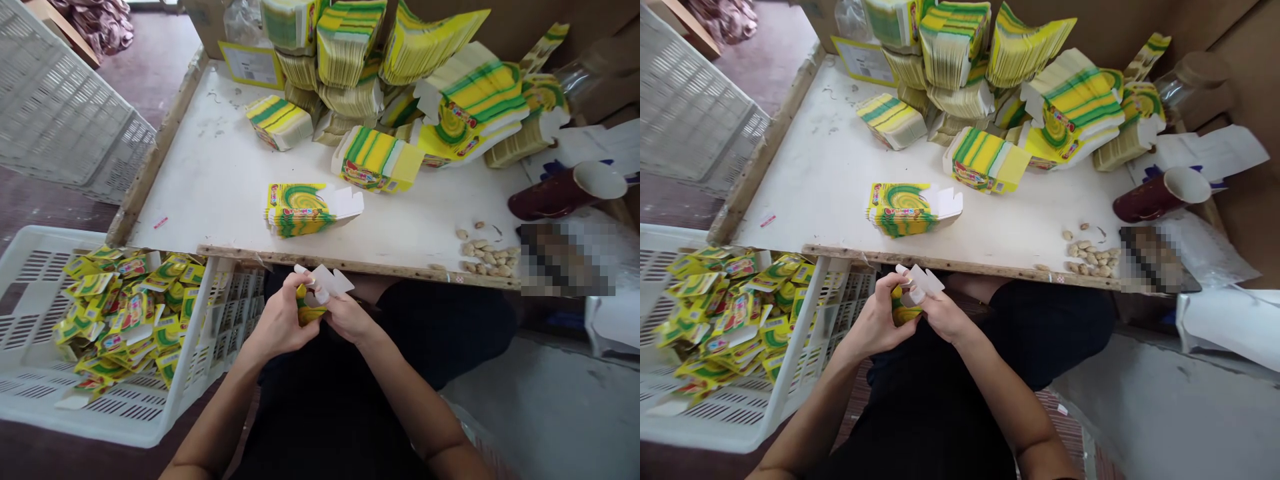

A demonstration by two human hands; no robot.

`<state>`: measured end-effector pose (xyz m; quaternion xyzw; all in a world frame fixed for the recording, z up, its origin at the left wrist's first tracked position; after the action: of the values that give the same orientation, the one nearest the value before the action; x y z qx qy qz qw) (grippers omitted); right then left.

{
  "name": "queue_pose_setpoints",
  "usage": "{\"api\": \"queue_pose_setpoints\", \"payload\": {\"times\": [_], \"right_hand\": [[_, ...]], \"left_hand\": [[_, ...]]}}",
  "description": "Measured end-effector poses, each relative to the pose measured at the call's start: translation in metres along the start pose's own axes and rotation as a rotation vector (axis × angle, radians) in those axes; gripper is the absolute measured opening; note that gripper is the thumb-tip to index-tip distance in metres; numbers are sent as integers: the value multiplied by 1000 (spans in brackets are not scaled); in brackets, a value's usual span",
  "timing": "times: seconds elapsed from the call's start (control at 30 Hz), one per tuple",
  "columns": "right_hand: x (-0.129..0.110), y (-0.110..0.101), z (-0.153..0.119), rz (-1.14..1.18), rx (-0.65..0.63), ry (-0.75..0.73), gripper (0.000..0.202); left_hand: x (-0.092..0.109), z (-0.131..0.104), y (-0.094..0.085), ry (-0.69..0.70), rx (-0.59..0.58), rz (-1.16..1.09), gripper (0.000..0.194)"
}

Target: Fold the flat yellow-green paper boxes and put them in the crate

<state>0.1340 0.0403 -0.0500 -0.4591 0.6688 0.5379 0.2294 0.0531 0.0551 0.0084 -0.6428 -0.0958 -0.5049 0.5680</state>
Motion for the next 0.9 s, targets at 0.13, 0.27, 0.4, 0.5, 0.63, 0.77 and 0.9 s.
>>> {"api": "queue_pose_setpoints", "payload": {"times": [0.13, 0.27, 0.4, 0.5, 0.63, 0.77, 0.9], "right_hand": [[5, -7, -1, -36, 43, -28, 69], [2, -5, -7, -122, -21, -94, 74], [-21, -1, -16, -438, -44, -257, 61], [-33, -5, -19, -565, 31, -336, 50], [-35, -18, -19, -509, 124, -356, 53], [-32, -6, -24, -757, -8, -449, 64], [-33, -3, -25, -943, -49, -513, 57]], "left_hand": [[-4, 5, 7, -121, -57, -68, 55], [-7, 7, 10, -215, -85, -53, 41], [-6, 6, 15, -146, -86, -7, 47], [-4, 2, 9, -68, 55, 79, 68], [-5, -5, 0, -67, 130, 269, 58], [-6, -7, -8, -40, 126, 289, 44], [-5, -2, -16, 21, 167, 291, 45]]}}
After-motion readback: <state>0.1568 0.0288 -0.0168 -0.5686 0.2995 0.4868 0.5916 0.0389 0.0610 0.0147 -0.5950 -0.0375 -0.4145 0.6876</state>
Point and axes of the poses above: each hand's wrist, its own z-axis towards the middle knuckle, its own y-axis out of the palm, x = y × z, the point moved 8 cm from there along z, towards the middle knuckle, and after that the axes turned 1 degree about x, right-handed, at the moved point
